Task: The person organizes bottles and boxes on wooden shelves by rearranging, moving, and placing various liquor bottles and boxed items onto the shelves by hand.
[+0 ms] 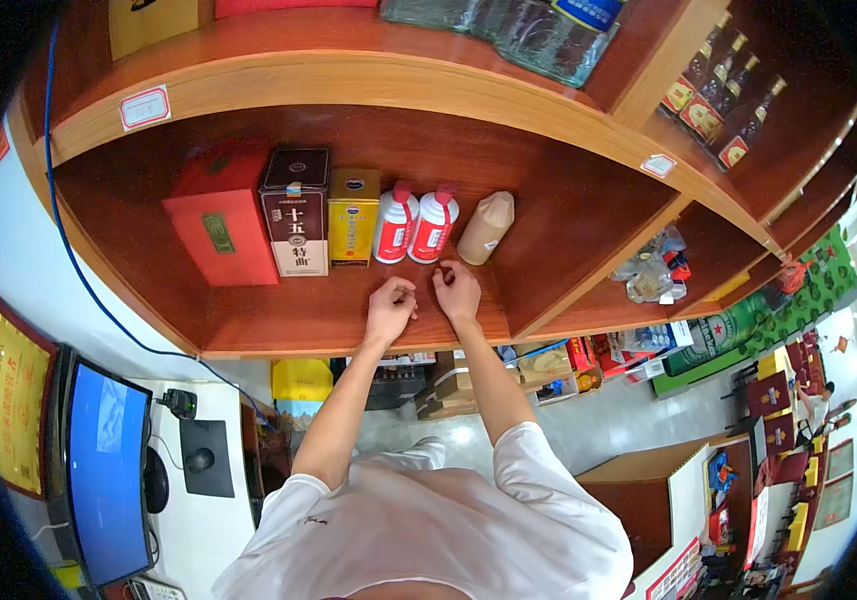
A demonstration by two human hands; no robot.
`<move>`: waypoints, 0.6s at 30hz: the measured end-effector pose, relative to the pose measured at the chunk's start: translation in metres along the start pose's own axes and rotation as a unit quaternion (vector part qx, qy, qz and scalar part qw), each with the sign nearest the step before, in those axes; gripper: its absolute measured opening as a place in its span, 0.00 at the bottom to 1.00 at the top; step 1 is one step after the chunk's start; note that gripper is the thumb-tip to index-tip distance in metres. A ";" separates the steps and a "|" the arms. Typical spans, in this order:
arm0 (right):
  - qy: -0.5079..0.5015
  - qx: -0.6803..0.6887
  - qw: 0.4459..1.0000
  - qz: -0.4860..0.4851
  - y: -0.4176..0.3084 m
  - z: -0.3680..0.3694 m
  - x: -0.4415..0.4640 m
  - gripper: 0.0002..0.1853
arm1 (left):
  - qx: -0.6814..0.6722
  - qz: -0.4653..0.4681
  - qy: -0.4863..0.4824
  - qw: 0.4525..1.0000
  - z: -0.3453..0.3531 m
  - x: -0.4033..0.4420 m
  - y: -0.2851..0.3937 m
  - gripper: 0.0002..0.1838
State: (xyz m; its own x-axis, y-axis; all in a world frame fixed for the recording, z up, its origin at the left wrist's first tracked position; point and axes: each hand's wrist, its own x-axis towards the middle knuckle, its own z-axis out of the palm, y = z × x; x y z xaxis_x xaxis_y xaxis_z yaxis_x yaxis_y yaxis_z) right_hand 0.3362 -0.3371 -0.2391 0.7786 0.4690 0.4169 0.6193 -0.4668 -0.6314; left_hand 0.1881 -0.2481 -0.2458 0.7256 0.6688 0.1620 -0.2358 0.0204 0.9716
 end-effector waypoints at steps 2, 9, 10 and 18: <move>0.035 0.009 0.997 -0.063 0.005 0.003 0.001 0.13 | 0.008 0.013 -0.003 1.000 0.000 0.001 0.000 0.09; 0.205 -0.070 0.959 -0.181 -0.027 -0.067 0.040 0.33 | 0.009 -0.013 -0.022 1.000 -0.001 0.001 -0.002 0.07; 0.223 -0.062 0.956 -0.181 -0.040 -0.084 0.053 0.35 | 0.000 -0.011 -0.020 1.000 0.001 0.000 0.001 0.06; 0.084 0.051 0.995 0.008 -0.035 -0.084 0.117 0.38 | -0.018 0.013 -0.011 1.000 0.003 0.000 -0.005 0.06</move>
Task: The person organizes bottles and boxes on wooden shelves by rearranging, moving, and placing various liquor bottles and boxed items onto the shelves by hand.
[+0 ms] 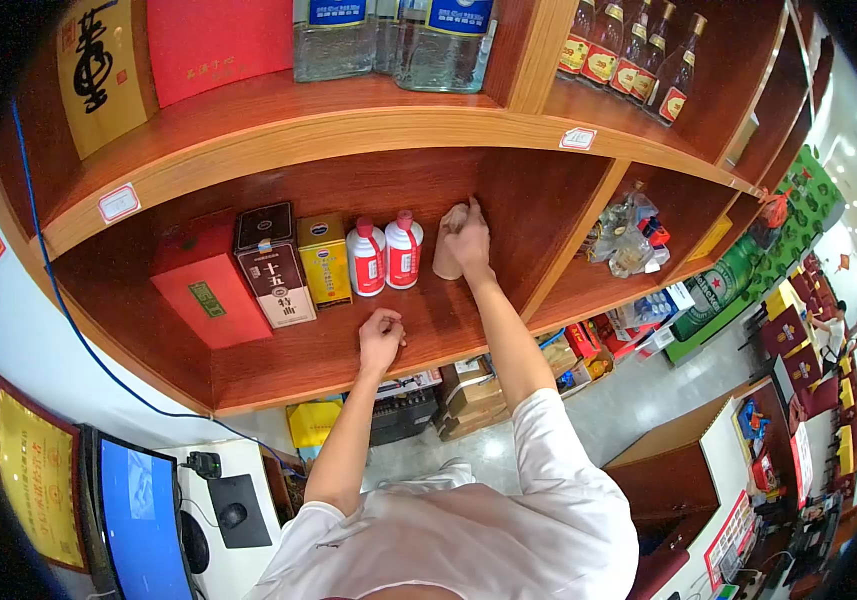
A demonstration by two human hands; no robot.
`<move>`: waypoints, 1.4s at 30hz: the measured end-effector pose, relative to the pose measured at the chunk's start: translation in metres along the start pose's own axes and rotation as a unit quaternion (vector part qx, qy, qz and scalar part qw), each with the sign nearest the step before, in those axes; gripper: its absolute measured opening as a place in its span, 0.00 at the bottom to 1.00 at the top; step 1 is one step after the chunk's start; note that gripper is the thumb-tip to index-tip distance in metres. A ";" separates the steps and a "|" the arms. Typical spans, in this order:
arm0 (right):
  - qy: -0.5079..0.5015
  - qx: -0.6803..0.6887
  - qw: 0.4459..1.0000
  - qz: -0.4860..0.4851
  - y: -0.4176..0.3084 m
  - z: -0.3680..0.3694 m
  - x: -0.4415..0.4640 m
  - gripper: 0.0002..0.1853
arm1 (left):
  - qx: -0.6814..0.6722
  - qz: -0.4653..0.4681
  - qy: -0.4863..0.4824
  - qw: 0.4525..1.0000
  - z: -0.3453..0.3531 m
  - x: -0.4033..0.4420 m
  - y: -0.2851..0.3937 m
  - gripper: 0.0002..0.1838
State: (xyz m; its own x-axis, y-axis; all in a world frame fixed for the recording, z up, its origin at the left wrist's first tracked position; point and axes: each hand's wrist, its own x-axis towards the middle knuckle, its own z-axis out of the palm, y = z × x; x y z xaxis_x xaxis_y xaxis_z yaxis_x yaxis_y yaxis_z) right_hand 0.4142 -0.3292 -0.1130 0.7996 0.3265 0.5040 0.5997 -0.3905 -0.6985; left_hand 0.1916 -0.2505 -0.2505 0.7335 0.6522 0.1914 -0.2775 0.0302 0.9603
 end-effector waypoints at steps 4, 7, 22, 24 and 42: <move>0.042 -0.083 0.991 -0.094 -0.012 -0.003 -0.016 0.29 | 0.080 -0.021 -0.012 0.997 -0.003 -0.002 0.007 0.06; 0.078 -0.081 0.982 -0.154 -0.017 0.001 -0.031 0.29 | 0.130 0.019 -0.011 0.991 -0.003 -0.002 0.000 0.07; -0.031 0.050 0.998 -0.007 0.012 -0.003 -0.040 0.45 | 0.145 0.029 -0.043 0.988 -0.001 0.001 -0.011 0.07; -0.033 0.050 0.998 0.007 0.011 -0.004 -0.046 0.45 | 0.122 -0.005 -0.066 0.990 -0.002 0.002 -0.012 0.10; -0.028 0.271 0.961 0.039 0.010 -0.057 -0.099 0.37 | -0.228 -0.351 -0.054 0.907 0.113 0.035 0.030 0.36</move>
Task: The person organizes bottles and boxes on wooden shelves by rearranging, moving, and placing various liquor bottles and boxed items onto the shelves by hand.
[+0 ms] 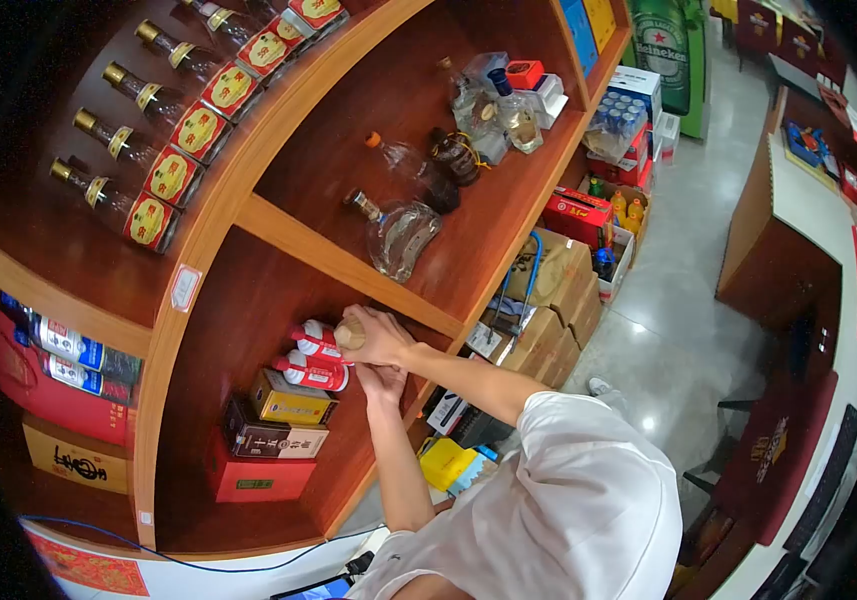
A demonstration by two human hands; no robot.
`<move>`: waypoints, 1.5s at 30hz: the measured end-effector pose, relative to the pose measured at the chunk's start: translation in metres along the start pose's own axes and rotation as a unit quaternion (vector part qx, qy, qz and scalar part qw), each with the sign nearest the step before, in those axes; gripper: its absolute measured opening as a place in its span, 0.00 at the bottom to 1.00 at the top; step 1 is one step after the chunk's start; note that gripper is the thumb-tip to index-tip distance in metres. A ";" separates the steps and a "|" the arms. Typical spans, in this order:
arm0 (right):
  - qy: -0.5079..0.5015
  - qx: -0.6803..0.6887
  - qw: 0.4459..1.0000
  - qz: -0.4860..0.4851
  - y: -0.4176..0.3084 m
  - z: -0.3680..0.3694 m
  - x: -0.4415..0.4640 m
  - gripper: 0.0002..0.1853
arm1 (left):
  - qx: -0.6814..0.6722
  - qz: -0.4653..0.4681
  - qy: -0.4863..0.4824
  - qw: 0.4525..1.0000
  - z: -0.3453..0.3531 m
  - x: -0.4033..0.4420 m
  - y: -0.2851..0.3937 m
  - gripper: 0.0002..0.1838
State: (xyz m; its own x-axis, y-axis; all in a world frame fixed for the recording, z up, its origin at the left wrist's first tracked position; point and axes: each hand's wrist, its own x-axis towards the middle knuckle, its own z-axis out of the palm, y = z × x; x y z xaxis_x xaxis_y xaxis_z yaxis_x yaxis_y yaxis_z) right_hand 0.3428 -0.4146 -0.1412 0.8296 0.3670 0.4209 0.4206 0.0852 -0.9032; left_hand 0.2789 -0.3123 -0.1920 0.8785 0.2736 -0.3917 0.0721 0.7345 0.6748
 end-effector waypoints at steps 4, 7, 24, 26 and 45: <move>-0.019 0.029 0.999 0.009 -0.014 -0.003 -0.003 0.37 | -0.038 0.060 -0.025 0.997 -0.006 -0.011 0.000 0.36; -0.062 0.046 0.997 0.009 -0.039 -0.010 -0.022 0.39 | -0.052 0.110 -0.029 0.992 -0.012 -0.043 -0.007 0.35; -0.183 0.026 0.974 -0.133 -0.005 -0.165 -0.123 0.37 | -0.016 -0.063 0.095 0.993 0.024 -0.119 -0.148 0.25; -0.169 0.022 0.979 -0.114 -0.003 -0.190 -0.114 0.37 | -0.017 -0.075 0.050 0.996 0.039 -0.098 -0.156 0.25; 0.042 -0.121 0.990 -0.060 0.075 -0.351 0.102 0.41 | -0.011 0.000 -0.033 0.999 0.111 -0.035 -0.178 0.13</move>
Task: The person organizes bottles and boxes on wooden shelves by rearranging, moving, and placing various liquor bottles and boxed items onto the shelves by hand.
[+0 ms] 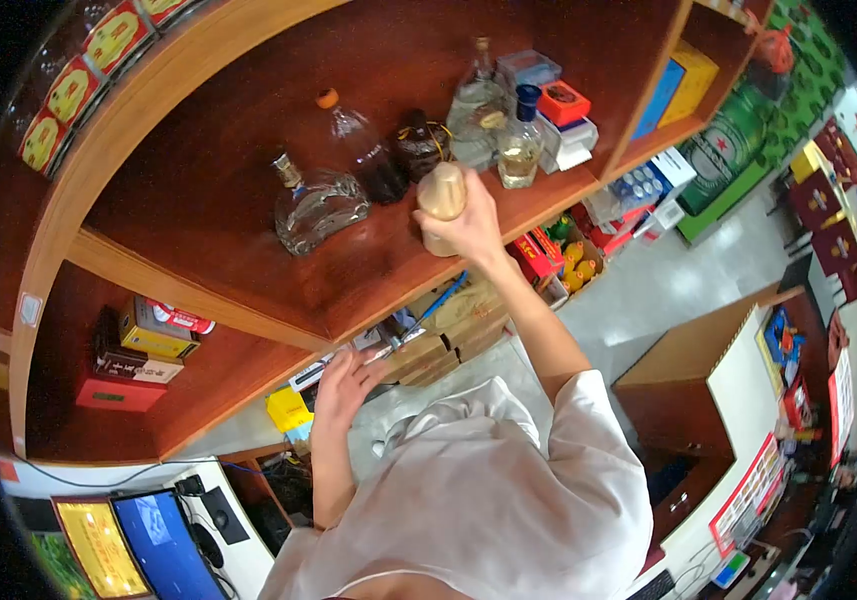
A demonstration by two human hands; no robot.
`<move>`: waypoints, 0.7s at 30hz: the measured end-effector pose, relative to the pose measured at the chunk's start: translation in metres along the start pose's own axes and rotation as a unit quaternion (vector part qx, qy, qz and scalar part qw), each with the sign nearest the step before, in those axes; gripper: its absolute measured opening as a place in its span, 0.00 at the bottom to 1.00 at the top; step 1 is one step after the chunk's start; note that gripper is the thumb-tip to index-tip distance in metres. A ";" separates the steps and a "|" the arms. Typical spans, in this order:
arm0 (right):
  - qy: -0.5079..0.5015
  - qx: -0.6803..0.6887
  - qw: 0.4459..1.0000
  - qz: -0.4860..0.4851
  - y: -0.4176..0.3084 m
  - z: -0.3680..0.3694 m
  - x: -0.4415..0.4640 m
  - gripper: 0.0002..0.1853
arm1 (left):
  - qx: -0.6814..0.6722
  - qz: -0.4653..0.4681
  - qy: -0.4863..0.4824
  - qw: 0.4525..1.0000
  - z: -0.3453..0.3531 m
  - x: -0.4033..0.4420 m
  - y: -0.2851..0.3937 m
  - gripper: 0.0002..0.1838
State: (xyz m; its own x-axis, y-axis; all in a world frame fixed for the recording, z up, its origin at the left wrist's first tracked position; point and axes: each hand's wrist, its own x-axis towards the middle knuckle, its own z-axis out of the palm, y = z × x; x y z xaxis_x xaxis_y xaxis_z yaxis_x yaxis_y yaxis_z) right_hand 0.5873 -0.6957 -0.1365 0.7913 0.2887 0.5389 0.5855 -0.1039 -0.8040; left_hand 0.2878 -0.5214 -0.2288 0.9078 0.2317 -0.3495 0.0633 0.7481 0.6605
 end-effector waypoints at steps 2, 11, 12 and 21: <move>0.008 0.000 1.000 0.015 0.026 -0.001 0.016 0.44 | -0.029 0.019 0.064 0.997 -0.027 -0.023 -0.010 0.09; -0.035 -0.016 0.999 0.012 0.058 -0.004 0.069 0.41 | -0.110 0.045 0.269 0.956 -0.098 -0.082 -0.063 0.12; -0.020 -0.023 1.000 -0.001 0.062 -0.006 0.072 0.40 | -0.105 0.045 0.265 0.958 -0.097 -0.078 -0.065 0.12; -0.011 -0.038 0.998 -0.051 0.065 -0.005 0.067 0.55 | 0.043 0.075 0.124 0.989 -0.022 -0.040 -0.006 0.06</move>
State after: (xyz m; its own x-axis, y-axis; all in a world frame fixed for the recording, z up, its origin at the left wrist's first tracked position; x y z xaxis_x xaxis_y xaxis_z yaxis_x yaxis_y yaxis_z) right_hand 0.6789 -0.6879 -0.1513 0.7229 0.3232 0.6107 0.6755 -0.1450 -0.7229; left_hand 0.2421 -0.5215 -0.2336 0.7809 0.4893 -0.3882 -0.0197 0.6405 0.7677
